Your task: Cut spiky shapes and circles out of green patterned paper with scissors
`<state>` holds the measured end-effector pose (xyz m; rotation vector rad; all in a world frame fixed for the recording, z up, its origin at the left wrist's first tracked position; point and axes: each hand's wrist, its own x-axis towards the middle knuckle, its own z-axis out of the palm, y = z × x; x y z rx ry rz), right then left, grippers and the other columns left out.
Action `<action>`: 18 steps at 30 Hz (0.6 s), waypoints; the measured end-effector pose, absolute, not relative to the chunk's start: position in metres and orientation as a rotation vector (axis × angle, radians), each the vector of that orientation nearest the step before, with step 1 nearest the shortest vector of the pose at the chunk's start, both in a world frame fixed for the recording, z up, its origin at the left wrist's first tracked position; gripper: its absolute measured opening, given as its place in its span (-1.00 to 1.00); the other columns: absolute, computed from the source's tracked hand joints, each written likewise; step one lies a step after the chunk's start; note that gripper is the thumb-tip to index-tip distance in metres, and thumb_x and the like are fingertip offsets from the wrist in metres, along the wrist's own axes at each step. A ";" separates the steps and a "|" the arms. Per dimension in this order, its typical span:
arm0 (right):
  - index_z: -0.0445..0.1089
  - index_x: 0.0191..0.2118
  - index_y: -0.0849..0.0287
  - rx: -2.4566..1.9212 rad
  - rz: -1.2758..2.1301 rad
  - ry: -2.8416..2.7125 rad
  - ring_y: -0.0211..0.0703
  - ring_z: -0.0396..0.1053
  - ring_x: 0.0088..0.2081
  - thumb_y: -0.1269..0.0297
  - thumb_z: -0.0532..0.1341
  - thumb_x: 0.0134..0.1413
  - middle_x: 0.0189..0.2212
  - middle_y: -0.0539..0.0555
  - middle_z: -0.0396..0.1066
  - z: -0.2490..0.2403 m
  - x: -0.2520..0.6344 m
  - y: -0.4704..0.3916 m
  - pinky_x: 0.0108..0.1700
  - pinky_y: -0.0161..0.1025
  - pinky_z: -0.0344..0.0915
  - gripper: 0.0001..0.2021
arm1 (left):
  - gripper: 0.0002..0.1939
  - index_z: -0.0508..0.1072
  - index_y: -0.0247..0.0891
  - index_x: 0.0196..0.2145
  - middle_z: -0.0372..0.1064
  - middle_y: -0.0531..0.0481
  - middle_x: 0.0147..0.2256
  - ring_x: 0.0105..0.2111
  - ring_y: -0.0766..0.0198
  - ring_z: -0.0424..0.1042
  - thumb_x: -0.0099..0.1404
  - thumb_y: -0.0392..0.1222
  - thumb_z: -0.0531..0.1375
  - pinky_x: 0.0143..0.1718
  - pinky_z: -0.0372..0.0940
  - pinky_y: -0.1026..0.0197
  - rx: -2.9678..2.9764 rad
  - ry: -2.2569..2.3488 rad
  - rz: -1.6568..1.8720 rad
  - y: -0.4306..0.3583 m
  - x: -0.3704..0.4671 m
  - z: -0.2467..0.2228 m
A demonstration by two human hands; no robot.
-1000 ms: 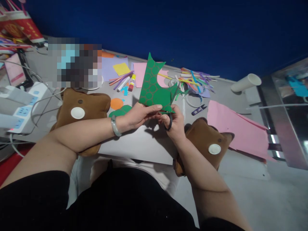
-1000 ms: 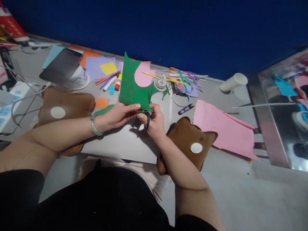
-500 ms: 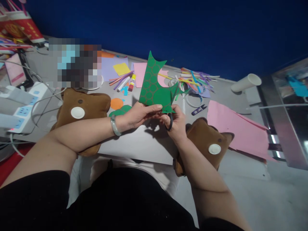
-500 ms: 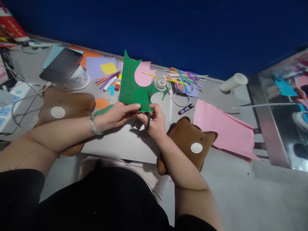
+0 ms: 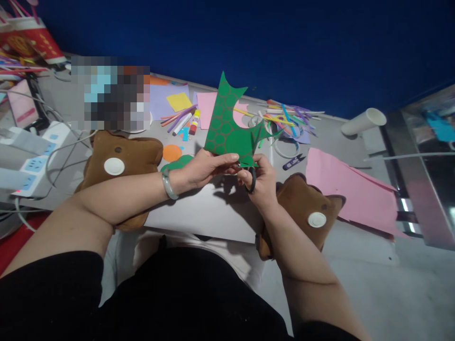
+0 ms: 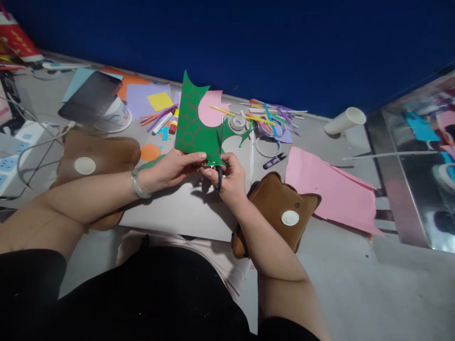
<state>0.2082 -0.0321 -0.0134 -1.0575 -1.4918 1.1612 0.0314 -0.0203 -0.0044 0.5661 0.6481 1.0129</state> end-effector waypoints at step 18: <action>0.23 -0.30 0.02 -1.112 1.206 -1.481 -0.32 0.21 -0.62 -0.33 0.57 -0.21 -0.59 -0.16 0.33 -0.010 0.211 -0.032 -0.55 -0.32 0.23 -0.32 | -0.59 0.55 -0.38 -0.33 0.53 0.05 -0.47 -0.43 0.36 0.53 0.02 -0.15 0.62 -0.28 0.44 0.26 0.593 0.704 0.995 -0.019 0.029 0.001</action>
